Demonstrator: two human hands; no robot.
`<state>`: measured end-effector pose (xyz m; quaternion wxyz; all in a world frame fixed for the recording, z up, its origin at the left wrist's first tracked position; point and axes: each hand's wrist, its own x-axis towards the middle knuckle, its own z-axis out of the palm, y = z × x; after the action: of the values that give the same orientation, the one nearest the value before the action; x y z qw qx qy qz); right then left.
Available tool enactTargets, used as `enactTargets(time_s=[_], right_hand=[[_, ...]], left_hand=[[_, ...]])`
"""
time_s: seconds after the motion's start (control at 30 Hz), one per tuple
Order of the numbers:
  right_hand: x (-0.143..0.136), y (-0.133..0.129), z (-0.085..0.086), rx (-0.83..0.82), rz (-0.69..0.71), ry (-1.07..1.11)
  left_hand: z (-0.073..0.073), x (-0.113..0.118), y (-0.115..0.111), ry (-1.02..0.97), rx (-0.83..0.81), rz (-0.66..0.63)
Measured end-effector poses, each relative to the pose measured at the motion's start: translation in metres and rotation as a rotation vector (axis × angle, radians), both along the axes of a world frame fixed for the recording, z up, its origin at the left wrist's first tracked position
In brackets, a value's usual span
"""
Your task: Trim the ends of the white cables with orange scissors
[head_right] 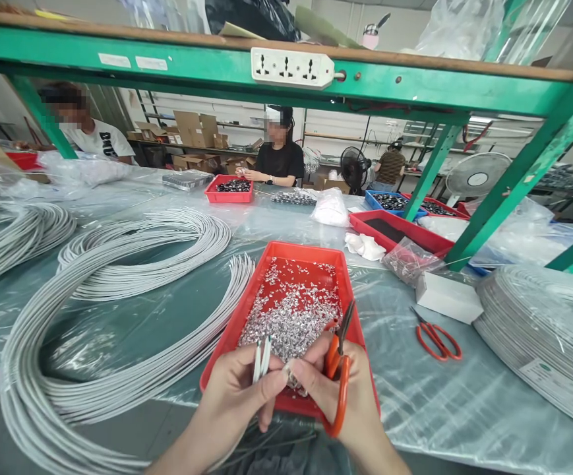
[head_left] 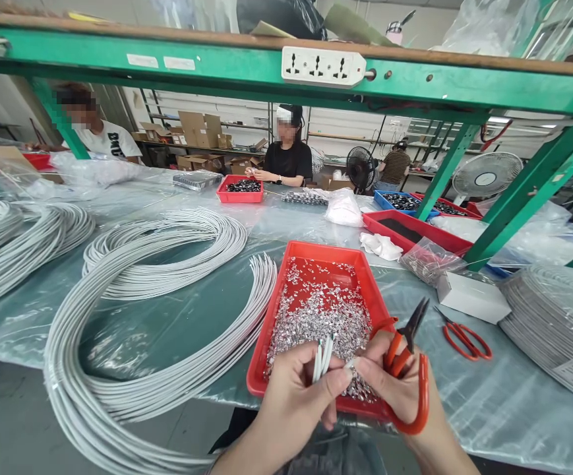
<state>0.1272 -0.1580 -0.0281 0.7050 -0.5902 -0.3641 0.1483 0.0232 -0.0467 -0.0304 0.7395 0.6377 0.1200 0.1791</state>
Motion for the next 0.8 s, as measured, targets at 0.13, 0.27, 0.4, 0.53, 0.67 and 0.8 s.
enactTargets(time_s=[0.13,0.27,0.4,0.53,0.67,0.8], right_hand=[[0.003,0.002,0.001,-0.006,0.046,0.059],[0.006,0.006,0.001,0.005,0.141,0.103],[0.005,0.006,-0.002,-0.003,0.204,0.094],[-0.002,0.005,-0.003,-0.030,0.082,0.043],[-0.008,0.006,0.002,-0.016,-0.047,0.025],[-0.013,0.007,0.012,-0.082,-0.137,0.048]], left_hand=[[0.003,0.001,0.001,-0.003,-0.351,-0.145],[0.006,0.001,0.000,-0.016,-0.414,-0.150],[0.003,0.001,0.002,-0.066,-0.420,-0.126],[0.000,0.001,0.001,-0.050,-0.318,-0.056],[-0.007,0.001,0.000,-0.019,-0.069,0.069],[-0.014,0.002,0.002,-0.027,0.403,0.231]])
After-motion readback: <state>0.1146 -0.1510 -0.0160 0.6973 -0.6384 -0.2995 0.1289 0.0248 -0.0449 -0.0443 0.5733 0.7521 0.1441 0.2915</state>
